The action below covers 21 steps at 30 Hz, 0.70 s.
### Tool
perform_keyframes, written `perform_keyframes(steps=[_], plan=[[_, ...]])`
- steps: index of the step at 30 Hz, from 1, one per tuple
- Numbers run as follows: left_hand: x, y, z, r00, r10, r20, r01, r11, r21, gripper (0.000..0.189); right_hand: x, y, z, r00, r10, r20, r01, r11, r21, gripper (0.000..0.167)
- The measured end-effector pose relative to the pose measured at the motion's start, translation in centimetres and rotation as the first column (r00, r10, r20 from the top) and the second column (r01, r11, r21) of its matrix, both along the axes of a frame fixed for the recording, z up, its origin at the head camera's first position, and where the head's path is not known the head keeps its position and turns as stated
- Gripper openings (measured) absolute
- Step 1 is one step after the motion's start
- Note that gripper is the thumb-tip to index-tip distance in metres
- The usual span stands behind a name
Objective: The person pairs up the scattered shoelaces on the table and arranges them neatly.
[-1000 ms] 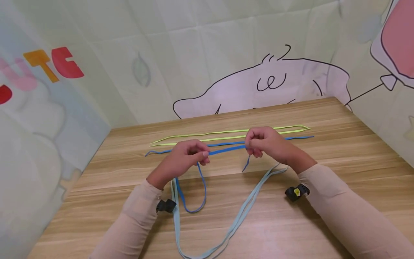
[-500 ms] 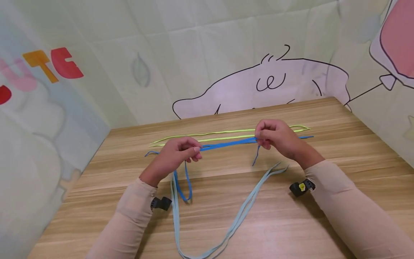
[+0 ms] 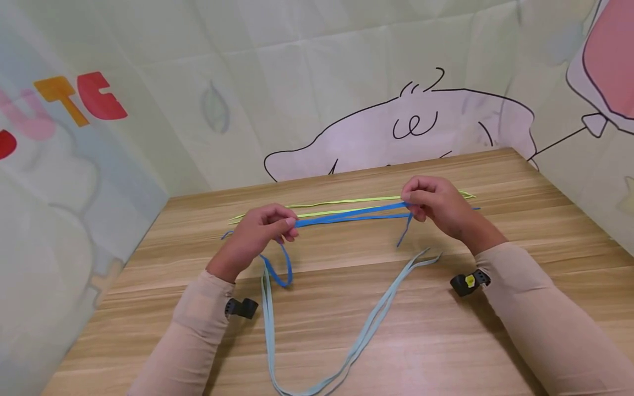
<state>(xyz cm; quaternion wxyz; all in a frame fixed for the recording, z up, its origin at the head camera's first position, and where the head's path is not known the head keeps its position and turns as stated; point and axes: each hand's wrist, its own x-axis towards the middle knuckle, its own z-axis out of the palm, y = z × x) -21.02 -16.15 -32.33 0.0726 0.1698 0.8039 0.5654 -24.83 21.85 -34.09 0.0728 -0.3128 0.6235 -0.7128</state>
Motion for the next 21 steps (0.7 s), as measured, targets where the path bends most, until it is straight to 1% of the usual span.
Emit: perform_keyframes(steps=[5, 7, 11, 15, 18, 21], plan=[[-0.4, -0.6, -0.1, 0.999, 0.042, 0.004, -0.042, 0.999, 0.008, 0.027, -0.1, 1.1, 0.2, 0.999, -0.029, 0.02, 0.029, 1.0, 0.008, 0.017], [-0.6, -0.9, -0.1, 0.998, 0.066, 0.011, -0.066, 0.998, 0.019, 0.027, -0.1, 1.5, 0.4, 0.999, -0.043, 0.027, 0.043, 0.999, 0.003, 0.017], [-0.8, -1.6, -0.3, 0.993, 0.107, 0.044, -0.109, 0.993, 0.046, 0.025, -0.2, 2.1, 0.5, 0.997, -0.063, 0.046, 0.063, 0.998, -0.009, 0.017], [-1.1, -2.1, -0.4, 0.989, 0.13, 0.075, -0.136, 0.988, 0.072, 0.026, -0.3, 2.5, 0.5, 0.994, -0.088, 0.063, 0.089, 0.996, -0.015, 0.02], [-1.3, -2.5, -0.6, 0.984, 0.155, 0.088, -0.164, 0.982, 0.099, 0.026, -0.3, 2.8, 0.5, 0.99, -0.117, 0.073, 0.119, 0.993, -0.022, 0.02], [-1.5, -2.7, -0.6, 0.978, 0.187, 0.096, -0.198, 0.972, 0.125, 0.025, -0.4, 3.2, 0.4, 0.988, -0.128, 0.085, 0.133, 0.99, -0.05, 0.02]])
